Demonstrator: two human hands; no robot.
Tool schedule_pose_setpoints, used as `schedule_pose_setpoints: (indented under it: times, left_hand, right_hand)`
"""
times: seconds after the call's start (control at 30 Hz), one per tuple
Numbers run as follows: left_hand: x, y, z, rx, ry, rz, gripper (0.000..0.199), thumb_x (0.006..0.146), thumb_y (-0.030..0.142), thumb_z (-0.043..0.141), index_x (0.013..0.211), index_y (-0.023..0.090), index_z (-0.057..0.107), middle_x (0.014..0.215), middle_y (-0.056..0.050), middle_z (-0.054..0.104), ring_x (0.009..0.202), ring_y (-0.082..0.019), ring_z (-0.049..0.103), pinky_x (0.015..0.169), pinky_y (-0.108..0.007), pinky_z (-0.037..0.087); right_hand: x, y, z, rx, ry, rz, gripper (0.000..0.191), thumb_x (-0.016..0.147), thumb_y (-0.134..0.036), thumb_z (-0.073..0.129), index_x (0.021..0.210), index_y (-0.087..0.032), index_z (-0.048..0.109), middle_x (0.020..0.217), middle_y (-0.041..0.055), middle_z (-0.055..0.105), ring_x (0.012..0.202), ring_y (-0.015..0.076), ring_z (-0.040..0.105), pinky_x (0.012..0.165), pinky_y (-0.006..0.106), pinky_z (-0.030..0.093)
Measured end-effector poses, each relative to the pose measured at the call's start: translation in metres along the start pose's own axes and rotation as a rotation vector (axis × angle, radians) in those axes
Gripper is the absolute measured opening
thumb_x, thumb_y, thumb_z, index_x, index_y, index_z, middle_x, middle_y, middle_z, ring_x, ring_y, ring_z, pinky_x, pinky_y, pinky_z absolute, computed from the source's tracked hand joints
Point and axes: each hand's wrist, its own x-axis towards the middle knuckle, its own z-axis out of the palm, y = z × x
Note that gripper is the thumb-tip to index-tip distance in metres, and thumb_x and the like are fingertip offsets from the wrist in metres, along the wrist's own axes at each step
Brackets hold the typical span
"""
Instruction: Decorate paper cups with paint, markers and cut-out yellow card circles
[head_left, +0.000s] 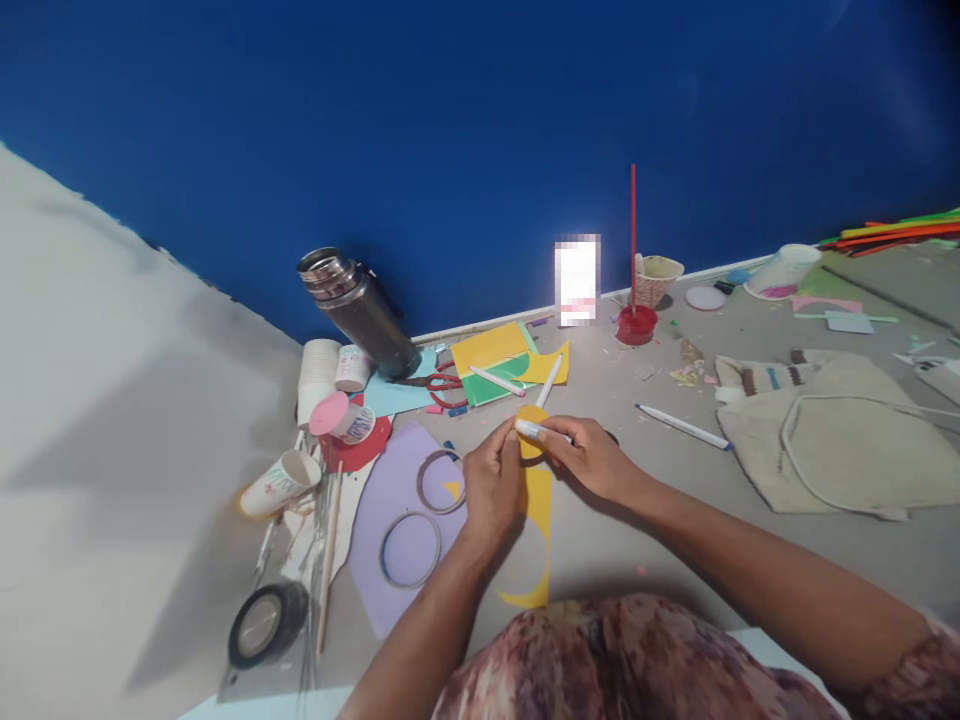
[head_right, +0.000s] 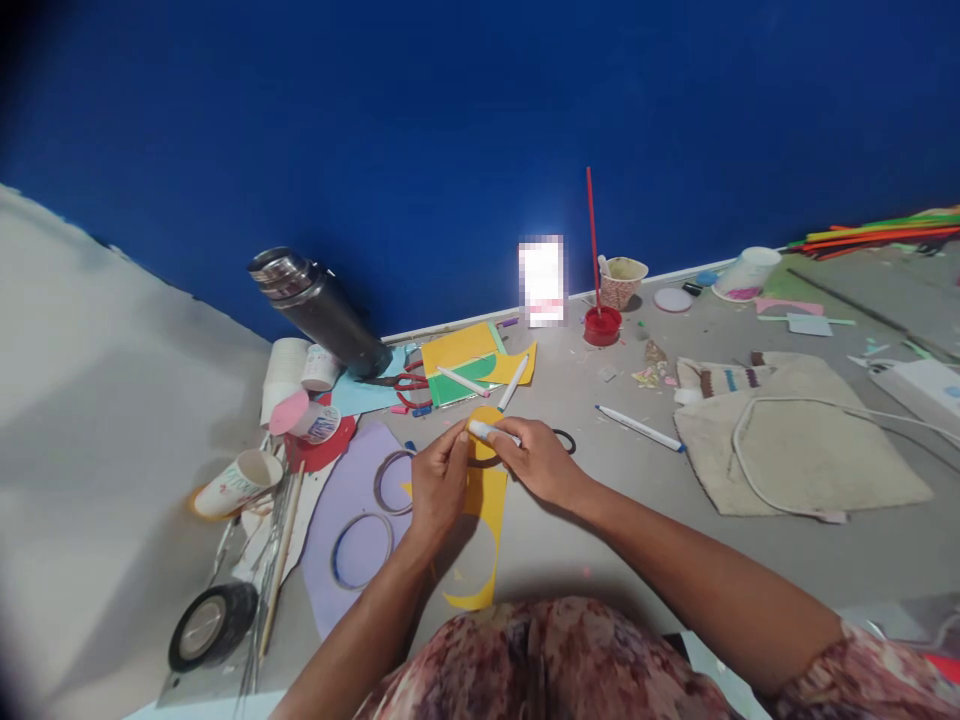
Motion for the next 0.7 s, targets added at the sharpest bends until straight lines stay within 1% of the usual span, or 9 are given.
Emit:
schedule_pose_setpoints:
  times: [0.07,0.13,0.27,0.4,0.5,0.57,0.6,0.67,0.7]
  left_hand:
    - [0.001,-0.002,0.0,0.052,-0.02,0.016,0.035,0.102,0.03,0.047,0.11,0.019,0.079,0.106,-0.007,0.082,0.091,-0.021,0.076,0.081,-0.03,0.057]
    - [0.001,-0.003,0.0,0.116,-0.016,0.031,0.034,0.101,0.027,0.047,0.111,0.019,0.079,0.105,-0.008,0.083,0.091,-0.022,0.076,0.081,-0.03,0.056]
    - [0.001,-0.005,0.0,0.242,-0.019,0.043,0.035,0.102,0.026,0.047,0.119,0.02,0.077,0.105,-0.009,0.083,0.085,-0.022,0.076,0.078,-0.031,0.055]
    - [-0.001,-0.009,0.001,0.272,-0.019,0.082,0.037,0.103,0.026,0.046,0.125,0.021,0.075,0.111,-0.011,0.082,0.095,-0.024,0.077,0.084,-0.032,0.056]
    - [-0.002,-0.009,0.003,0.235,-0.002,0.1,0.037,0.101,0.025,0.047,0.124,0.022,0.076,0.116,-0.011,0.081,0.099,-0.026,0.077,0.087,-0.035,0.057]
    - [-0.002,-0.006,0.002,0.148,0.018,0.079,0.034,0.098,0.025,0.05,0.119,0.021,0.077,0.114,-0.011,0.081,0.098,-0.024,0.078,0.087,-0.034,0.058]
    - [-0.001,-0.004,0.002,0.084,0.025,0.05,0.031,0.097,0.027,0.052,0.114,0.02,0.077,0.109,-0.01,0.082,0.095,-0.024,0.078,0.084,-0.033,0.058]
    - [0.001,-0.001,0.0,-0.054,0.02,-0.038,0.027,0.095,0.031,0.056,0.104,0.017,0.077,0.094,-0.008,0.082,0.084,-0.022,0.077,0.077,-0.03,0.059]
    - [0.002,0.001,-0.001,-0.115,0.011,-0.087,0.027,0.094,0.033,0.057,0.101,0.016,0.076,0.088,-0.007,0.081,0.079,-0.021,0.077,0.073,-0.03,0.059]
  right_hand:
    - [0.0,0.0,0.001,-0.002,0.005,-0.001,0.034,0.095,-0.046,0.05,0.074,-0.021,0.06,0.062,-0.0017,0.054,0.06,0.0154,0.048,0.06,0.028,0.036]
    - [0.0,0.002,0.002,0.045,-0.002,0.034,0.036,0.094,-0.047,0.052,0.069,-0.021,0.057,0.061,-0.002,0.052,0.059,0.0147,0.047,0.059,0.028,0.036]
    - [0.0,0.008,0.008,0.283,-0.001,0.185,0.043,0.089,-0.052,0.058,0.06,-0.022,0.048,0.054,-0.0046,0.043,0.052,0.0115,0.039,0.053,0.027,0.029]
    - [0.001,0.013,0.012,0.379,-0.011,0.262,0.043,0.09,-0.054,0.054,0.06,-0.024,0.044,0.049,-0.0074,0.034,0.044,0.0094,0.028,0.046,0.027,0.019]
    - [0.003,0.013,0.009,0.392,-0.016,0.276,0.043,0.091,-0.054,0.052,0.06,-0.025,0.043,0.048,-0.0081,0.032,0.043,0.0091,0.024,0.045,0.027,0.016]
    - [0.003,0.011,0.006,0.381,-0.009,0.265,0.044,0.09,-0.054,0.056,0.059,-0.024,0.045,0.048,-0.007,0.035,0.044,0.0097,0.028,0.047,0.027,0.02]
    - [0.003,0.011,0.004,0.346,-0.003,0.241,0.044,0.09,-0.053,0.058,0.059,-0.023,0.048,0.049,-0.0057,0.039,0.046,0.0106,0.033,0.048,0.027,0.023]
    - [0.002,0.01,0.001,0.214,0.005,0.149,0.039,0.091,-0.051,0.061,0.066,-0.021,0.06,0.057,-0.001,0.055,0.055,0.0143,0.047,0.055,0.027,0.033]
    - [0.002,0.01,0.0,0.133,0.006,0.092,0.035,0.092,-0.049,0.06,0.074,-0.02,0.067,0.066,0.0023,0.065,0.063,0.0172,0.055,0.061,0.028,0.039]
